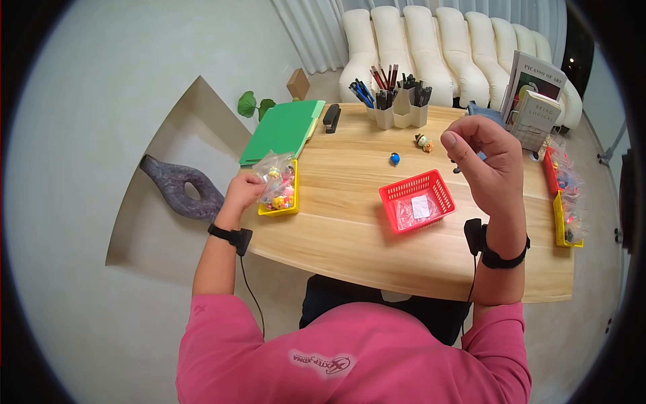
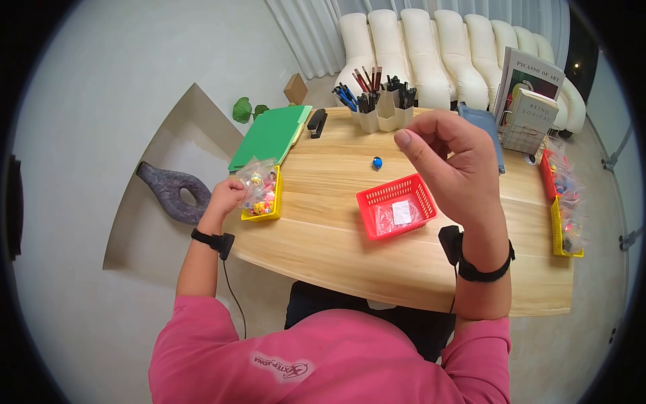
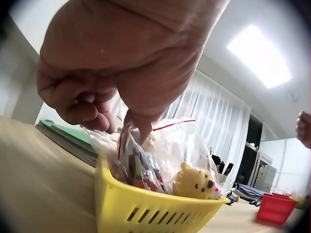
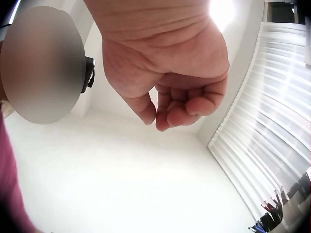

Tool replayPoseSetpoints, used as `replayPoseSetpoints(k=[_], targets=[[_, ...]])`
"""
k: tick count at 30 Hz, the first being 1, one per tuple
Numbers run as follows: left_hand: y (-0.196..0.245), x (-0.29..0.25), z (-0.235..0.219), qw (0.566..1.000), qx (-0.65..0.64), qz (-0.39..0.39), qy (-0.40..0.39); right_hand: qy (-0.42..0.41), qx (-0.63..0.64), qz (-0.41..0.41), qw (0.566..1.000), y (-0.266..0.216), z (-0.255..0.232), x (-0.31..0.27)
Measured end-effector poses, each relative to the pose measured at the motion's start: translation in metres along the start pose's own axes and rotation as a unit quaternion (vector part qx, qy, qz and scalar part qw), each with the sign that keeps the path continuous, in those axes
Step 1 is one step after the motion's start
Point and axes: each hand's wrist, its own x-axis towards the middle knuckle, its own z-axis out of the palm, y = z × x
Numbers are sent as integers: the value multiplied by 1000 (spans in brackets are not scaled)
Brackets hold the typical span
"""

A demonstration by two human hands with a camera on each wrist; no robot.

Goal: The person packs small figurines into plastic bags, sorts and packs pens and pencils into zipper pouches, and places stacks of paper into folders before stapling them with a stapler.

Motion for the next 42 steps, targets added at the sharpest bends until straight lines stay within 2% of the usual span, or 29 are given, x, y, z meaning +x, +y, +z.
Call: replayPoseSetpoints(k=[1, 3, 5, 6, 8, 9, 11, 13, 14, 15, 17, 19, 20, 22, 23, 25, 26, 29, 31, 32, 35, 36, 37, 38, 39, 40, 41, 42], targets=[[-1, 1, -5, 1000, 0, 0, -2, 0, -3, 3, 1000, 0, 0, 0], [3, 1, -11, 992, 58, 43, 101, -1, -3, 4, 1000, 2, 1, 2], [61, -24, -17, 966, 134, 69, 211, -15, -35, 21, 999, 1, -4, 2], [85, -32, -12, 970, 128, 75, 194, -22, -41, 24, 999, 3, -5, 3], [121, -47, -1, 970, -100, 189, 118, -43, -74, 27, 996, 11, -3, 8], [147, -60, 6, 970, -111, 185, 109, -60, -119, 54, 990, 15, -2, 10], [204, -85, 34, 957, -133, 246, -76, -173, -247, 121, 946, 20, 1, 12], [239, -80, 60, 950, -77, 264, -145, -307, -364, 96, 874, 42, 11, 12], [254, -71, 74, 947, -62, 245, -199, -359, -370, 148, 844, 47, 17, 10], [265, -58, 89, 940, -46, 226, -253, -398, -384, 188, 811, 56, 24, 11], [277, -29, 125, 917, -29, 177, -356, -423, -415, 187, 783, 78, 35, 6], [275, 15, 177, 896, 87, 226, -372, -424, -416, 178, 785, 92, 44, -1], [278, 19, 194, 896, 85, 229, -370, -427, -413, 169, 787, 97, 47, -4], [292, 20, 217, 893, 183, 288, -294, -419, -418, 157, 791, 109, 53, -11], [297, 19, 224, 892, 181, 291, -295, -414, -419, 145, 795, 112, 56, -15], [305, 10, 233, 853, 253, 329, -317, -410, -425, 133, 796, 121, 60, -22], [305, 8, 237, 860, 244, 342, -289, -397, -429, 120, 802, 133, 64, -28], [303, 24, 264, 846, 295, 324, -303, -378, -440, 98, 809, 145, 69, -33], [303, 35, 265, 844, 266, 336, -322, -412, -450, 118, 783, 139, 70, -29], [303, 39, 266, 844, 236, 345, -337, -412, -450, 120, 783, 137, 68, -28], [319, 36, 252, 829, 282, 338, -344, -432, -452, 115, 771, 130, 60, -19], [322, 35, 251, 830, 282, 340, -342, -427, -424, 116, 790, 124, 54, -12], [325, 33, 253, 873, 235, 306, -298, -421, -396, 118, 808, 116, 48, -5], [327, 30, 255, 910, 186, 270, -251, -421, -398, 116, 807, 105, 39, 3], [328, 28, 259, 912, 184, 271, -249, -374, -343, 138, 850, 89, 29, 13], [324, 28, 269, 919, 148, 301, -208, -325, -286, 158, 888, 82, 20, 20], [320, 31, 277, 923, 111, 330, -166, -238, -231, 82, 940, 97, 12, 21], [306, 47, 295, 891, 103, 408, -171, -195, -184, 45, 962, 106, 6, 24]])
